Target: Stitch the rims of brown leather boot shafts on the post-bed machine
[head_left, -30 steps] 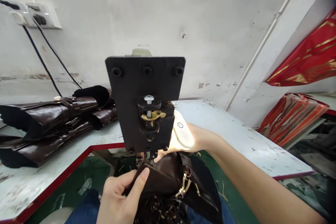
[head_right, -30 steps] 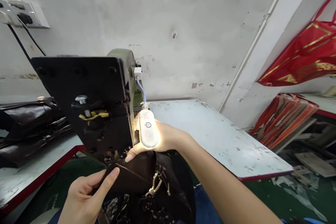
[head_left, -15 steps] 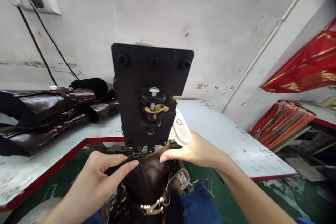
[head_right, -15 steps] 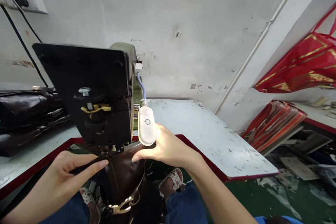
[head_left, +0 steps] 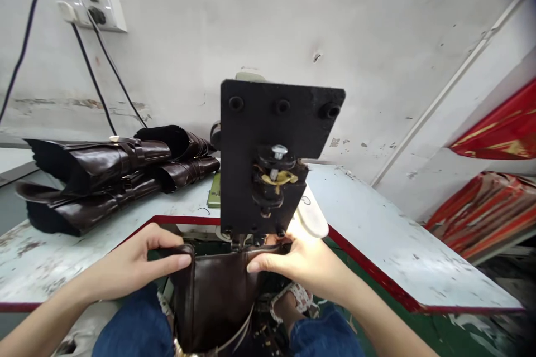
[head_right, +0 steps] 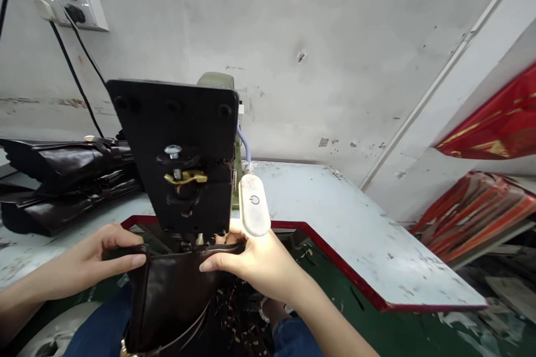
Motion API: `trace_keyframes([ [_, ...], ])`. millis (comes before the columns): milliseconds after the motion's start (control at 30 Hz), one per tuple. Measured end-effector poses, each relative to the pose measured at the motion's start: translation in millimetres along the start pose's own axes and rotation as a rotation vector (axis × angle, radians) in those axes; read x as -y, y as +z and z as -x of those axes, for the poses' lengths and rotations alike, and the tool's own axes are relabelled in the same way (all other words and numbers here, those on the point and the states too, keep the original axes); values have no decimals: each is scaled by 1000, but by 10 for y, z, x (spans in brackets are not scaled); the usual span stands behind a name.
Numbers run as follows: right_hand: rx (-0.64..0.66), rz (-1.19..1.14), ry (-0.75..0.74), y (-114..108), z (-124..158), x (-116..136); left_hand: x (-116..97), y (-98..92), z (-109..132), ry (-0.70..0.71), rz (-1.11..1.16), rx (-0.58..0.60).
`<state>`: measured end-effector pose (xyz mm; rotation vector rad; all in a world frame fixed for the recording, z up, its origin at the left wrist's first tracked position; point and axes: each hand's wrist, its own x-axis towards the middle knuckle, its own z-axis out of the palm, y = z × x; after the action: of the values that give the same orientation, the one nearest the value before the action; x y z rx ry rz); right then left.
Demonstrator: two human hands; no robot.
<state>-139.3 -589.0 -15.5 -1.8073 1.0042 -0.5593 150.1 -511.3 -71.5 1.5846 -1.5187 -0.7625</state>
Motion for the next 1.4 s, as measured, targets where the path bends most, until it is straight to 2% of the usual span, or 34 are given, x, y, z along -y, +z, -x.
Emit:
trace_keyframes([
  [67, 55, -110, 14, 61, -17, 59, -31, 20, 41, -35, -50, -10],
  [200, 56, -186, -52, 165, -49, 151, -338, 237, 53, 105, -236, 140],
  [300, 13, -203, -81, 181, -46, 162, -540, 438, 29, 82, -129, 172],
  [367, 24, -221, -63, 135, -24, 109, -563, 516, 18, 12, 4, 180],
  [533, 172, -192, 107, 13, 87, -134, -377, 514, 81, -171, 268, 204],
  [700, 47, -243, 43, 223, 174, -152, -269, 435, 219, -206, 315, 109],
  [900, -20, -200, -2, 403, 196, -102, -149, 375, 302, -172, 247, 57],
  [933, 7, -224, 3, 428, 219, -120, -119, 384, 315, -143, 241, 47],
  [1033, 195, -283, -17, 552, 333, -255, 20, 484, 412, -6, 228, 70],
  [1100, 234, -336, -39, 662, 422, -414, 170, 618, 575, 16, 161, -43],
  [1200, 43, -485, 31, 796, 533, -698, 452, 911, 1001, -19, 46, -337],
  [1233, -30, -539, 74, 826, 560, -784, 543, 1029, 1166, -11, 52, -345],
  [1267, -98, -586, 114, 852, 582, -858, 626, 1156, 1323, -1, 63, -278],
  [1333, -220, -679, 176, 899, 613, -959, 748, 1424, 1561, -26, 50, -35],
  [1400, -326, -794, 227, 948, 632, -999, 802, 1678, 1661, -73, -52, 167],
])
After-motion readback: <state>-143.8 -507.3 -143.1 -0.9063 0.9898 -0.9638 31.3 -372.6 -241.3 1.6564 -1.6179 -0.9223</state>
